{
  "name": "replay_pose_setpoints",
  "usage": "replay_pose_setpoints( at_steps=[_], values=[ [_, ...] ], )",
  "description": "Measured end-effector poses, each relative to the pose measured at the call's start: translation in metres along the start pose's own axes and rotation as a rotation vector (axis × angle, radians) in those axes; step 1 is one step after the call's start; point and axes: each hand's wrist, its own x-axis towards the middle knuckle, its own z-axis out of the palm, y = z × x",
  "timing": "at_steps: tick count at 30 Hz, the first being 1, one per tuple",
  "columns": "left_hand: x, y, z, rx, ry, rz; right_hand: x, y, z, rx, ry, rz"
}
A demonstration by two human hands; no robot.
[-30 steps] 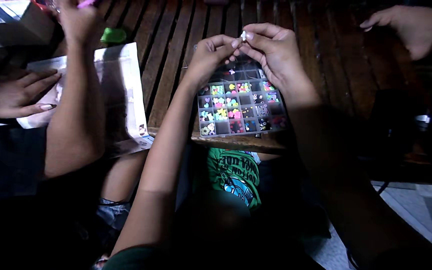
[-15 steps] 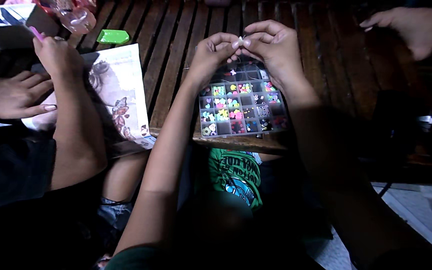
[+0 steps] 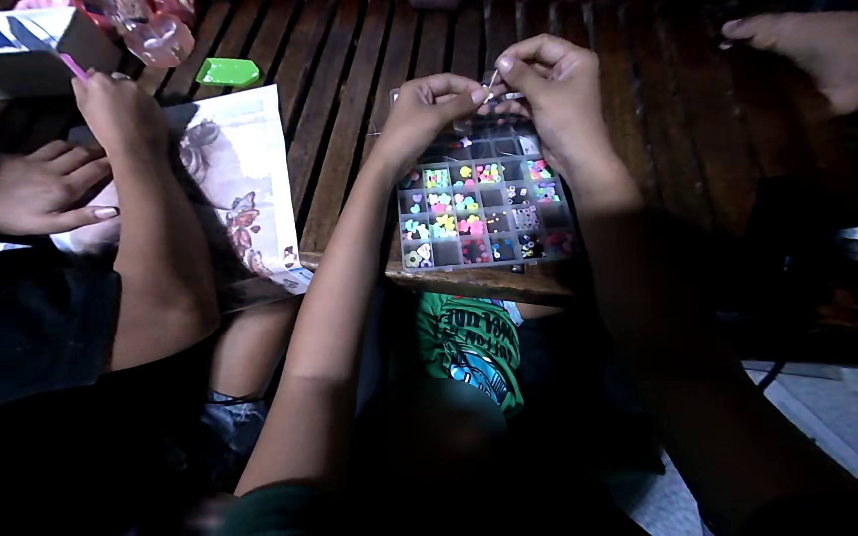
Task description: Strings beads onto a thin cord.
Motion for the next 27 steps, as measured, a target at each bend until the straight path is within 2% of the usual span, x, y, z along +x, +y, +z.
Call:
replay_pose_setpoints(
  at_steps=[12,15,20,27],
  values=[
    [-0.002,0.002,-0.005,0.079,0.034,-0.044,0.008,-0.004,-0.027,0.228,0.334,0.042],
    [-0.002,0.004,-0.005,0.087,0.001,-0.059,0.008,-0.004,-0.03,0.252,0.348,0.045],
    [-0.002,0.004,-0.003,-0.052,-0.054,-0.118,0.009,-0.003,-0.031,0.273,0.358,0.054],
    [-0.002,0.003,-0.002,-0.057,-0.03,-0.133,0.009,-0.002,-0.03,0.274,0.366,0.098]
  ],
)
